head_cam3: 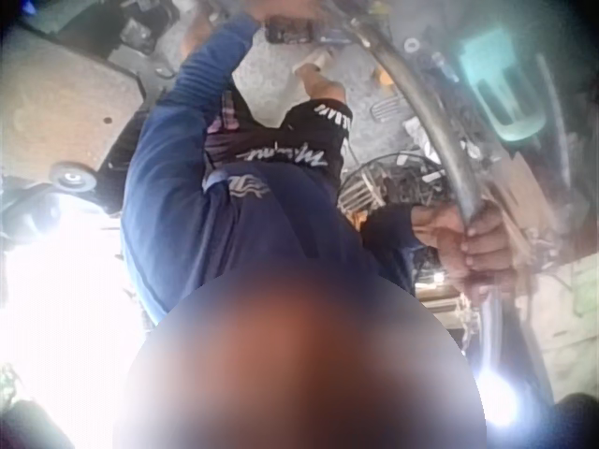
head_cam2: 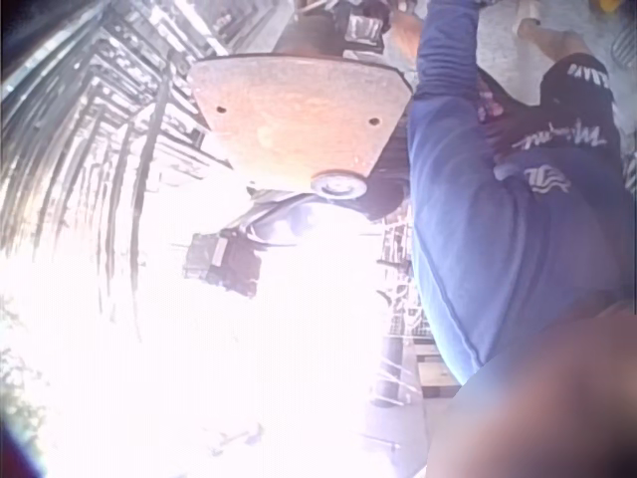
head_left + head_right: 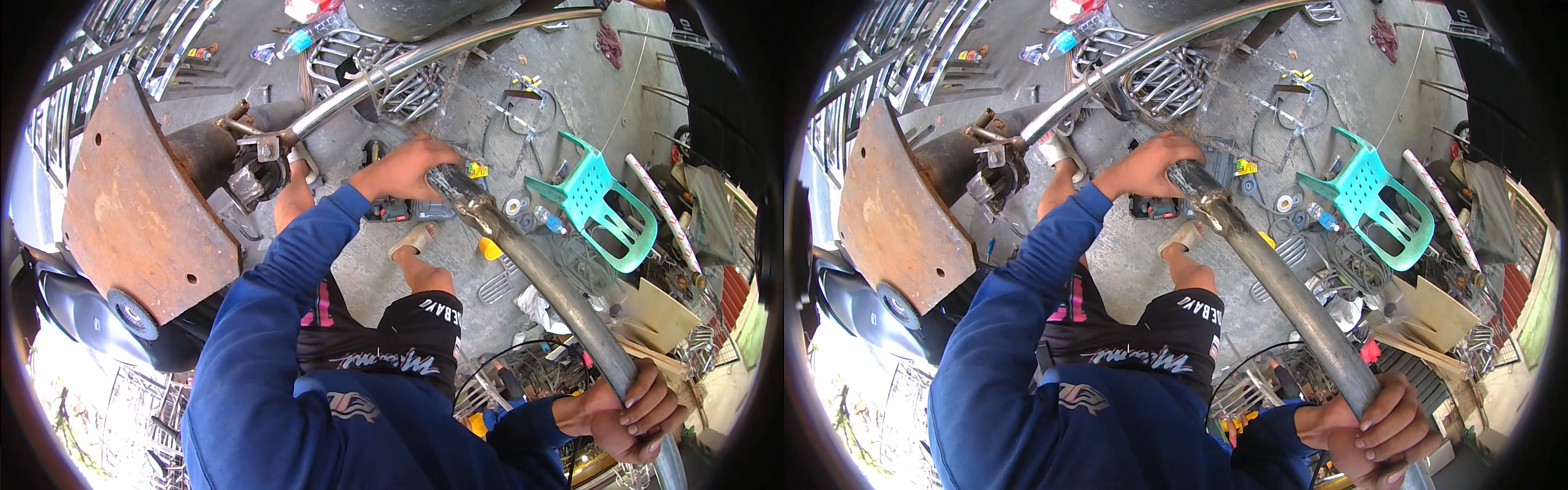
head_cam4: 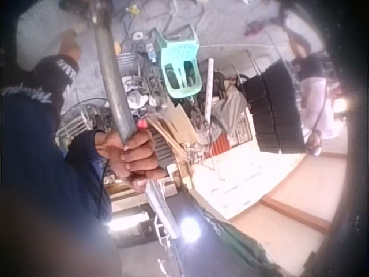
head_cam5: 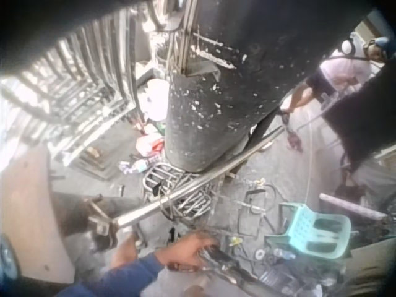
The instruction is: The person assembles a metal frame by hand, using a hammer to tap and align curved metal pieces. They repeatedly pick up, position, and adjust the components on the floor, occasionally using a long metal rod to assist with alignment.
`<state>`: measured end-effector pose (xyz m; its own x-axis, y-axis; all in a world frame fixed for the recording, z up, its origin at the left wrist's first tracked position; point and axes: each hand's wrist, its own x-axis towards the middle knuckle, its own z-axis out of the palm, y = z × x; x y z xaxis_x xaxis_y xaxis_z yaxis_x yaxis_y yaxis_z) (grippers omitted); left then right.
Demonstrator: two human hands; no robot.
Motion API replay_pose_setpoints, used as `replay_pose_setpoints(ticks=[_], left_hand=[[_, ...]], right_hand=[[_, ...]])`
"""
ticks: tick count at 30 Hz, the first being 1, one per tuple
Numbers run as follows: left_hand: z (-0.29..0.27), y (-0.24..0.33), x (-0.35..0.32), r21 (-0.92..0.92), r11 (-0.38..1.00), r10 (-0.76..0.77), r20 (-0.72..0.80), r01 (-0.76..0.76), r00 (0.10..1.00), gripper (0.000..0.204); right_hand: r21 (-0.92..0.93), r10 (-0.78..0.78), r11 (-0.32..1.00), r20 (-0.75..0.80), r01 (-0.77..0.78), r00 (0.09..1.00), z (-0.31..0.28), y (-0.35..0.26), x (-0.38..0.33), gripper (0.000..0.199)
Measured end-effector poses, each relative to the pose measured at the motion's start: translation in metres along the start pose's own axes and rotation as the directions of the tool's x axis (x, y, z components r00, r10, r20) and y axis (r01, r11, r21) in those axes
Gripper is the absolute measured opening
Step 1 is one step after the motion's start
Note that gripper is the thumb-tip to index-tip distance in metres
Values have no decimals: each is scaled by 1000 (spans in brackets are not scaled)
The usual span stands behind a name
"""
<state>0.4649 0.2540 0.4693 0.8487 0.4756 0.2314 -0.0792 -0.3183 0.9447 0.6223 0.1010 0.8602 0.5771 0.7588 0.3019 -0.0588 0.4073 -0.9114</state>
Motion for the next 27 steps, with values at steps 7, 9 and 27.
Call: replay_pose_setpoints(ticks=[7,9,27], left_hand=[[9,-2,4,29,998,-59,23,58,998,55],[28,0,10,83,992,-100,74,93,992,54],[265,85,47,314,945,-130,109,90,985,59]], right_hand=[[-43,-18,999,-63,15,998,-26,-1,1,34],[-63,-4,998,-124,-4,992,-56,0,-10,33],[145,-22,988,-228,56,974,-350,-91,-102,27]])
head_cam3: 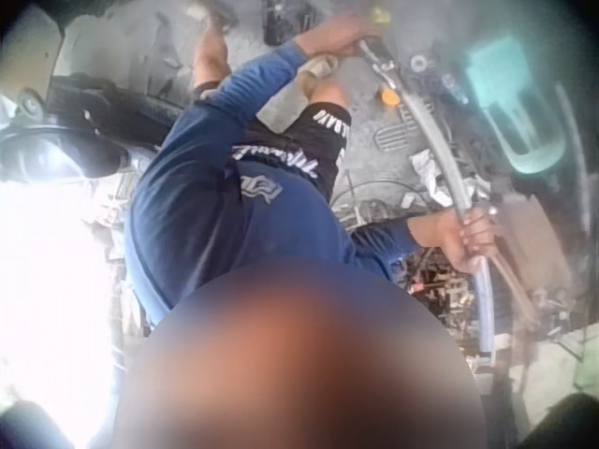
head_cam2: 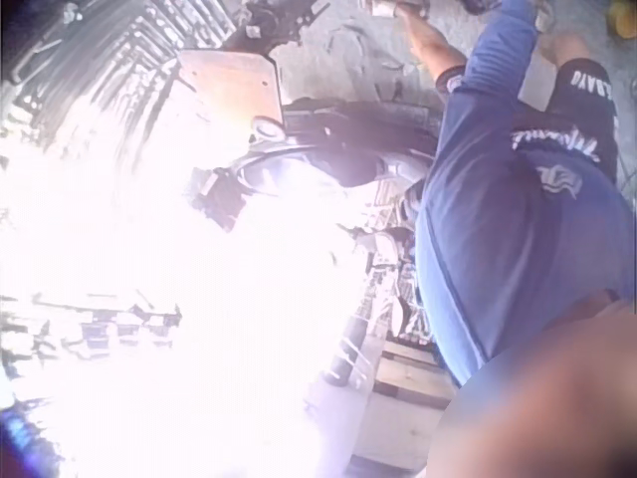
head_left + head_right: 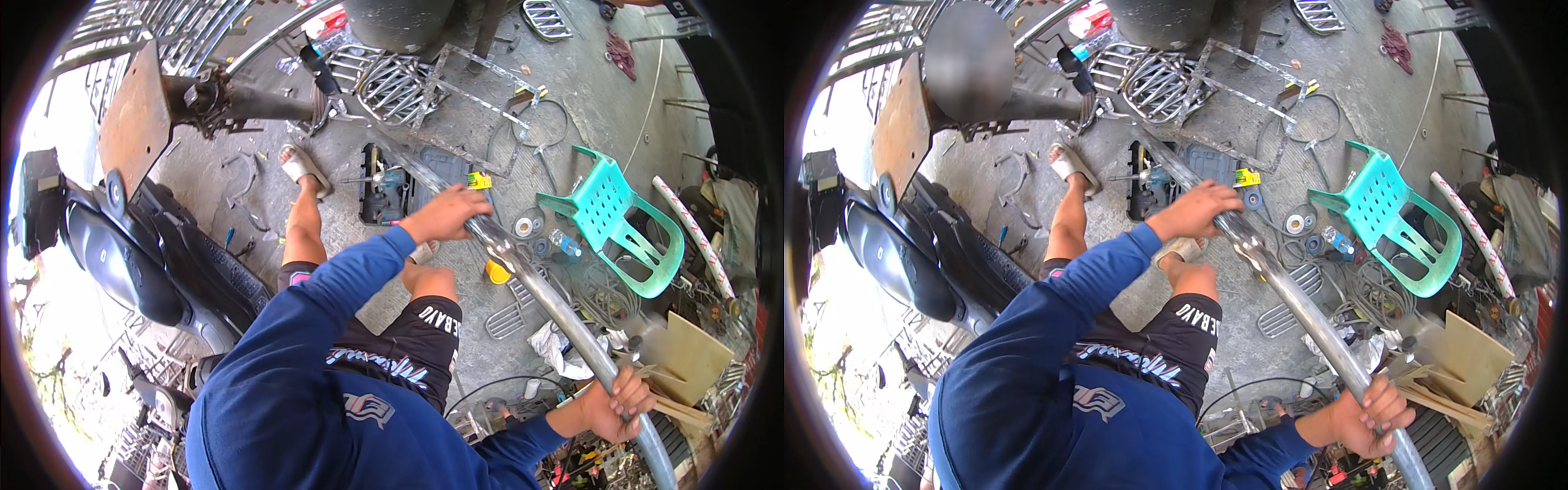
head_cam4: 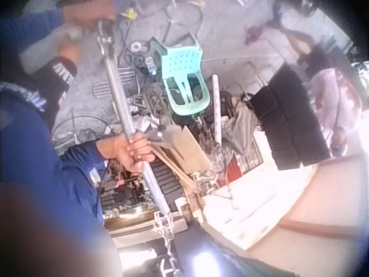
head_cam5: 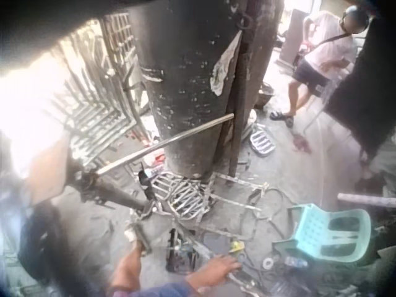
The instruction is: The person assembles a metal frame by hand, using a hammer to tap and align curved metal pieces. They repeatedly pick up, position, and adjust the components on the floor, occasionally using a long metal rod to assist with alignment.
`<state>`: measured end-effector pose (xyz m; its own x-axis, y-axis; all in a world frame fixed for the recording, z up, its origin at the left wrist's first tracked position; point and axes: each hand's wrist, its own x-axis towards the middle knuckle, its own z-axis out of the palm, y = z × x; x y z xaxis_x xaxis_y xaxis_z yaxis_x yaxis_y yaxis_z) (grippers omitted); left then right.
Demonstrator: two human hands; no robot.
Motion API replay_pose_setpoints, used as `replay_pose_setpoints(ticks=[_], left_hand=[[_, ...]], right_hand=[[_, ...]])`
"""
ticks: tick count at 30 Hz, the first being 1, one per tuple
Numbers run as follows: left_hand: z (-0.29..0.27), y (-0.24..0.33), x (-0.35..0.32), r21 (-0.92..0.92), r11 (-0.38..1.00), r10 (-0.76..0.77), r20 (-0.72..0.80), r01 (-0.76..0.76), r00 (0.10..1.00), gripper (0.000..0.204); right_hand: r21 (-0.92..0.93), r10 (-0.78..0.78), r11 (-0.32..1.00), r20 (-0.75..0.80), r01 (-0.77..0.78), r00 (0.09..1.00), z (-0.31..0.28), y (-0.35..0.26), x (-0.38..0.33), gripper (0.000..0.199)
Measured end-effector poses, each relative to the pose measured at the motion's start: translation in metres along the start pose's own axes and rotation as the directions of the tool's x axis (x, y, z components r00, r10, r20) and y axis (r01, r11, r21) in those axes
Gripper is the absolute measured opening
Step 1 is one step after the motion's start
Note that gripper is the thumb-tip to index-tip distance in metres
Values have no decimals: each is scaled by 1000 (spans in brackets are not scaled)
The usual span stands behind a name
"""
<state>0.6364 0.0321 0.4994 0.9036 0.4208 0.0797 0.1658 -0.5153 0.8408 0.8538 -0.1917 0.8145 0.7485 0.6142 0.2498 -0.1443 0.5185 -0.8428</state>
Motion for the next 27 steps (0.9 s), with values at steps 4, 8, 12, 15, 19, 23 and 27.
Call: replay_pose_setpoints(ticks=[4,8,12,15,19,23,27], left_hand=[[30,40,-12,-74,997,-23,-33,20,999,58],[40,67,-27,-210,971,-109,49,117,993,62],[44,72,-45,-215,977,-5,-3,5,1000,69],[50,29,-71,-242,968,-59,50,70,997,66],[58,-90,-126,-268,726,-658,-5,633,753,46],[63,-209,-177,-260,397,-918,-104,880,383,36],[70,-310,-200,-370,250,-960,-217,895,178,50]], right_hand=[[-80,44,996,58,-39,997,14,-46,10,30],[-140,107,988,258,-72,960,52,-57,19,25],[-251,162,963,266,-94,950,89,-64,26,31],[-316,225,939,267,-135,937,102,-70,28,33],[-373,249,917,265,-139,932,95,-60,23,33],[-432,250,889,183,-151,951,79,-31,12,32],[-508,284,846,179,-159,942,59,6,5,31]])
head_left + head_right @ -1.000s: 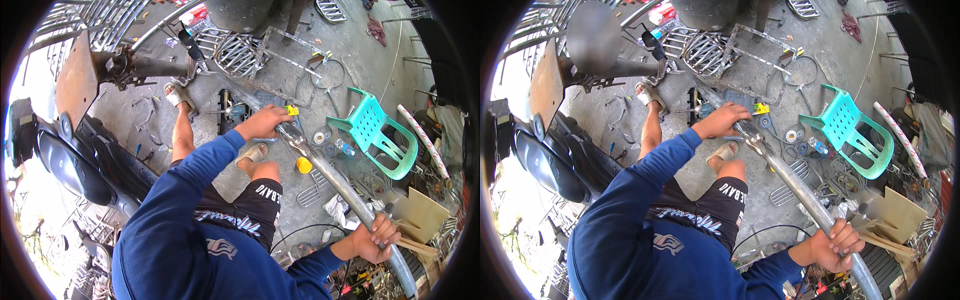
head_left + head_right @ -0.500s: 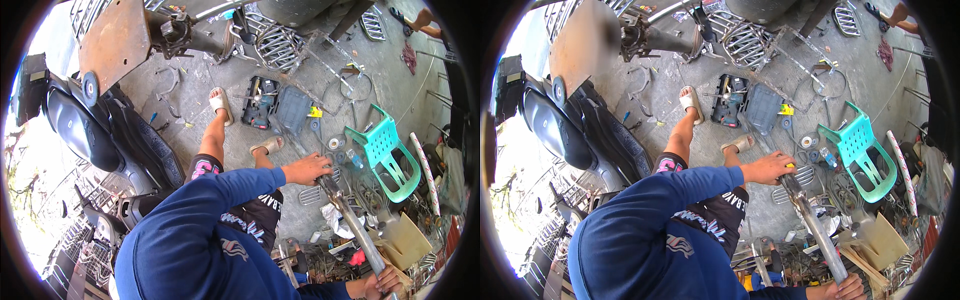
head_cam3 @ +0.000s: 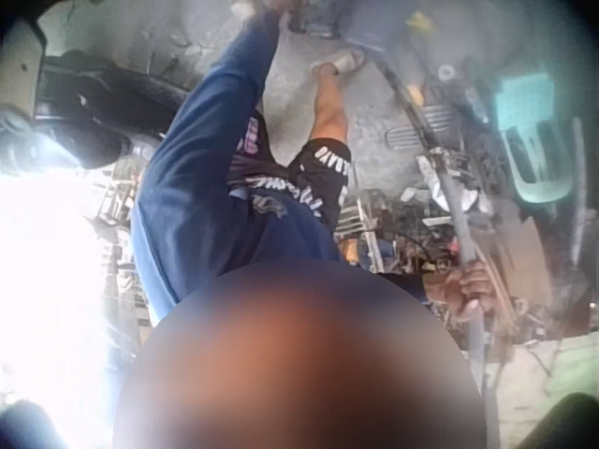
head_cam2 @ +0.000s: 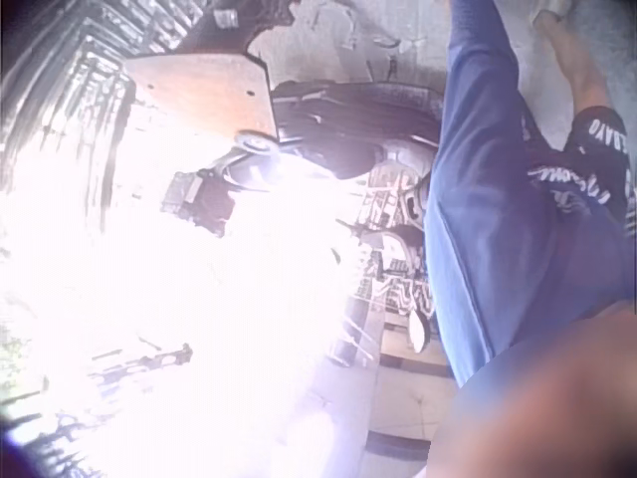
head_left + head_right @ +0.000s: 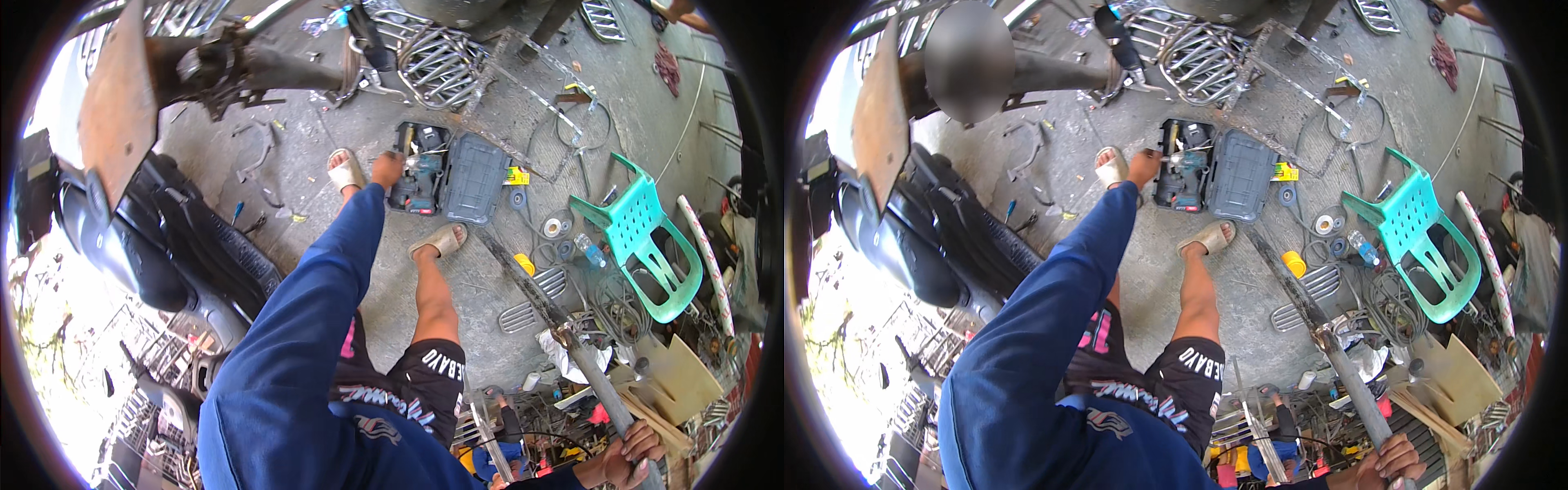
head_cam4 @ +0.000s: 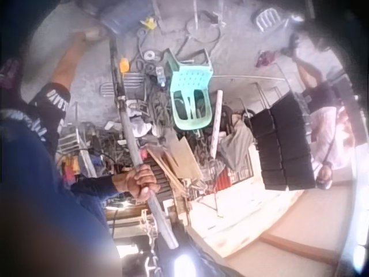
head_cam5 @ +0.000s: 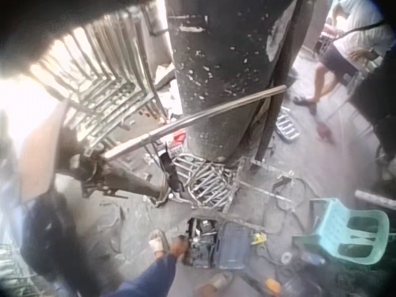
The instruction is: The person assembles a metal frame by hand, using a hammer to tap and align curved metal pieces. They repeatedly pick up, position, and adjust the components on the floor, occasionally using a long metal rod to assist with alignment.
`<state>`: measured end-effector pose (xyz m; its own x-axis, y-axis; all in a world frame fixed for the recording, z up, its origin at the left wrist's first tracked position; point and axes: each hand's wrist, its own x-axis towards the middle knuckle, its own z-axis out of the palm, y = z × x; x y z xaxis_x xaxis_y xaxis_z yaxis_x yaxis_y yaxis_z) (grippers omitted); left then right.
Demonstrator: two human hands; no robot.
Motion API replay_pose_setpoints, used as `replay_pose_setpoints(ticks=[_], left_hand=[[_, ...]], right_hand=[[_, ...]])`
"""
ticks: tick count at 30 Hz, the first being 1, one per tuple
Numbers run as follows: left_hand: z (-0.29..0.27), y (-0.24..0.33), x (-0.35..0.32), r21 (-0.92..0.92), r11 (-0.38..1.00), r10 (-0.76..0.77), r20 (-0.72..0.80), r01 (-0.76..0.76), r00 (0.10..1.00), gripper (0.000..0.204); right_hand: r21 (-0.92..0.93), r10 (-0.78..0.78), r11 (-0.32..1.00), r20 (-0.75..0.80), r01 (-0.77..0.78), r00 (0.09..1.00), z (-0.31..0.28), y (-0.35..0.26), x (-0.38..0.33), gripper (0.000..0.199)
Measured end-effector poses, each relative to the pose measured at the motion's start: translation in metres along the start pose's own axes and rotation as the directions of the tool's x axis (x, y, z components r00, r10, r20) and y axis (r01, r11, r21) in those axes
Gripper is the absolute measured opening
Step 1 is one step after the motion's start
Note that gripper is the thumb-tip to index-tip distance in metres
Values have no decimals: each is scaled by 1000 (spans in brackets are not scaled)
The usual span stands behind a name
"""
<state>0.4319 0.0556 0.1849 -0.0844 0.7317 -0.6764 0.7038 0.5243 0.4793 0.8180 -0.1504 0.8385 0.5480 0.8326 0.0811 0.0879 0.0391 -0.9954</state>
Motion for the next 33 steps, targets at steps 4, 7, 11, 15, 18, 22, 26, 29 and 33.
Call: replay_pose_setpoints(ticks=[4,7,11,15,18,22,26,29,33], left_hand=[[25,-24,106,-139,981,-137,-19,134,990,65],[50,-24,178,-211,977,-60,-161,25,985,65],[68,2,245,-376,912,-222,-107,167,969,68],[71,19,260,-587,795,-209,-33,150,977,61],[64,12,236,-612,773,-198,13,165,980,50],[48,6,199,-805,499,-312,180,322,933,53],[46,15,181,-505,863,-120,-223,-10,967,48],[53,-2,144,-173,955,115,-539,-243,834,43],[43,-63,68,-74,997,-30,-558,-14,829,34]], right_hand=[[-43,2,999,-92,-6,996,-6,46,-9,32],[-111,25,993,-111,-37,994,-21,56,-16,35],[-152,18,988,-129,-38,992,-49,55,-25,33],[0,-20,1000,-98,20,995,-65,58,-34,28],[-15,-23,1000,-25,23,999,-65,62,-36,34],[-72,-51,996,-103,43,993,-65,66,-35,27],[59,-75,995,-147,85,986,-73,68,-28,27],[67,-17,997,-141,27,990,-78,75,-23,25],[164,28,986,-36,-21,999,-84,114,-9,29]])
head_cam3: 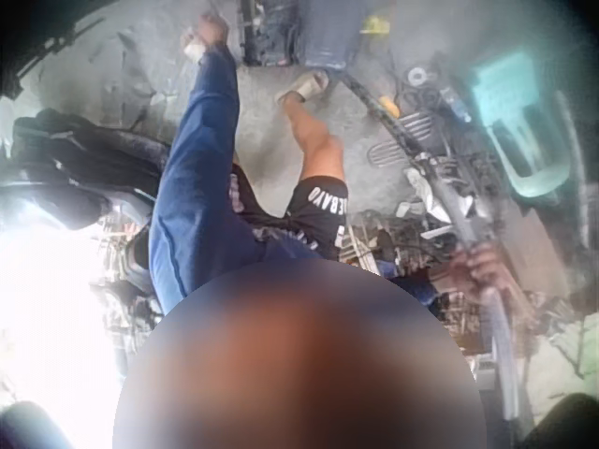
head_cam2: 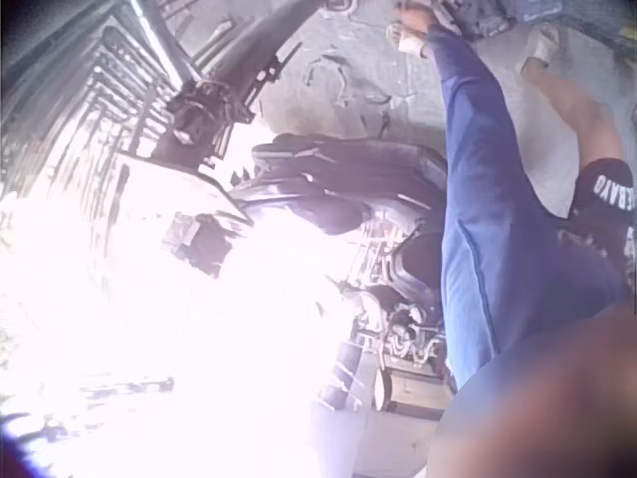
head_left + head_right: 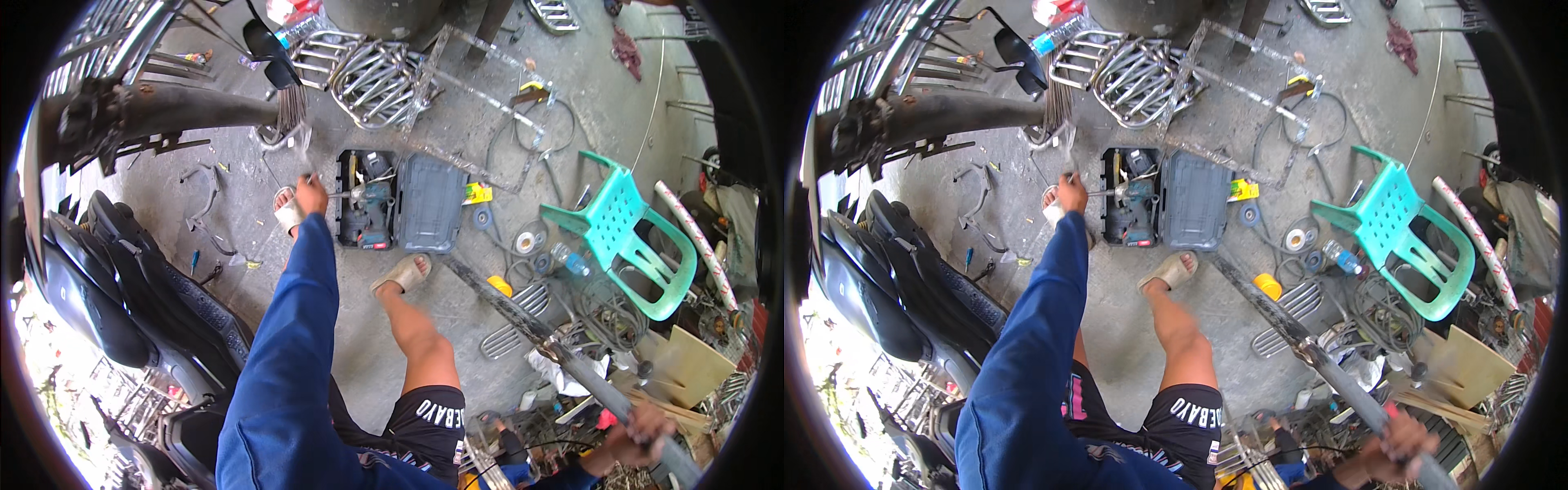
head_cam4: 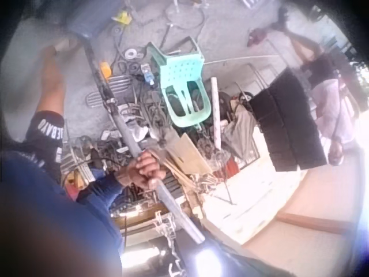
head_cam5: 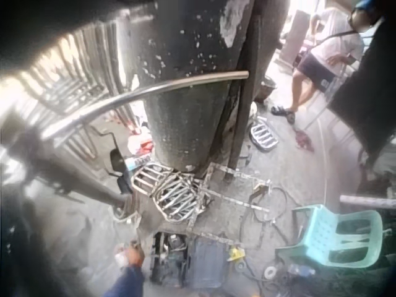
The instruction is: The person assembles a metal frame by hand, using a hammer to tap and align curved metal pieces. They repeatedly pick up, position, and adjust the components on the floor, occasionally using a long metal rod to assist with alignment.
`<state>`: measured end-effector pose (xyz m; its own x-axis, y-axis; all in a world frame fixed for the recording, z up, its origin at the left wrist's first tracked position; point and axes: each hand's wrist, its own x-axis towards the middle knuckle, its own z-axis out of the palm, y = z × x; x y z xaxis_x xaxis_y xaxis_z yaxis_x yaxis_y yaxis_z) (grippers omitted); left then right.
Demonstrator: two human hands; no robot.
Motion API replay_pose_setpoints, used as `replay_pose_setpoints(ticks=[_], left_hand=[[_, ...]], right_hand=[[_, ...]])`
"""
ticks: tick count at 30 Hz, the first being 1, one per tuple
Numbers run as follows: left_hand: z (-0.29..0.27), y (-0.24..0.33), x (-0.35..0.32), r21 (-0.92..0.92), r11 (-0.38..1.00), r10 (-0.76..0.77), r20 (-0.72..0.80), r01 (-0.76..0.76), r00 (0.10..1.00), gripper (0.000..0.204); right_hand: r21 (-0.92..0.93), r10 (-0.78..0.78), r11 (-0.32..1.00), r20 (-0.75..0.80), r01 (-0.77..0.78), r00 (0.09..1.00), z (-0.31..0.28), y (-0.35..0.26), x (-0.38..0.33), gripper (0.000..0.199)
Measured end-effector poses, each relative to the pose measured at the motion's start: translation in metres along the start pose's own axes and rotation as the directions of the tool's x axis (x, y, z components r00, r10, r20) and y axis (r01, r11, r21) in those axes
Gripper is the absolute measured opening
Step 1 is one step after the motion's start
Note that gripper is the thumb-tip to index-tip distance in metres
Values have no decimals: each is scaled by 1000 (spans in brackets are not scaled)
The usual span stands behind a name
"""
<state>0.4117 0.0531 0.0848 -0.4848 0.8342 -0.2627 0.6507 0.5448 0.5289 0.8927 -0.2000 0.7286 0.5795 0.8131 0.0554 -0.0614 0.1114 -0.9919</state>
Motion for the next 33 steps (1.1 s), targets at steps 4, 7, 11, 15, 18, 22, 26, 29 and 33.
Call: replay_pose_setpoints(ticks=[4,7,11,15,18,22,26,29,33], left_hand=[[-48,-39,-3,101,988,121,5,-121,993,37],[-80,-62,-3,154,988,24,30,-28,999,38],[-95,-71,6,127,991,33,72,-42,997,37],[-98,-73,10,199,980,-33,84,16,996,35],[-98,-78,15,244,966,-104,90,79,990,36],[-108,-99,23,273,961,-65,107,33,992,37],[-143,-129,49,314,948,-89,113,50,990,35],[-179,-143,76,283,958,18,116,-50,993,33],[-223,-142,90,183,968,147,135,-170,980,31]], right_hand=[[-183,-29,982,60,40,998,6,38,18,29],[-228,19,974,127,10,992,39,50,32,35],[-385,104,923,230,-7,968,122,86,61,52],[-483,260,875,472,1,842,234,144,85,34],[-435,165,889,595,143,786,328,210,88,50],[-428,93,874,612,230,785,416,276,82,52],[-512,94,814,583,275,807,455,305,74,48],[-474,63,841,566,262,822,450,315,66,47],[-591,183,791,479,161,858,432,325,54,44]])
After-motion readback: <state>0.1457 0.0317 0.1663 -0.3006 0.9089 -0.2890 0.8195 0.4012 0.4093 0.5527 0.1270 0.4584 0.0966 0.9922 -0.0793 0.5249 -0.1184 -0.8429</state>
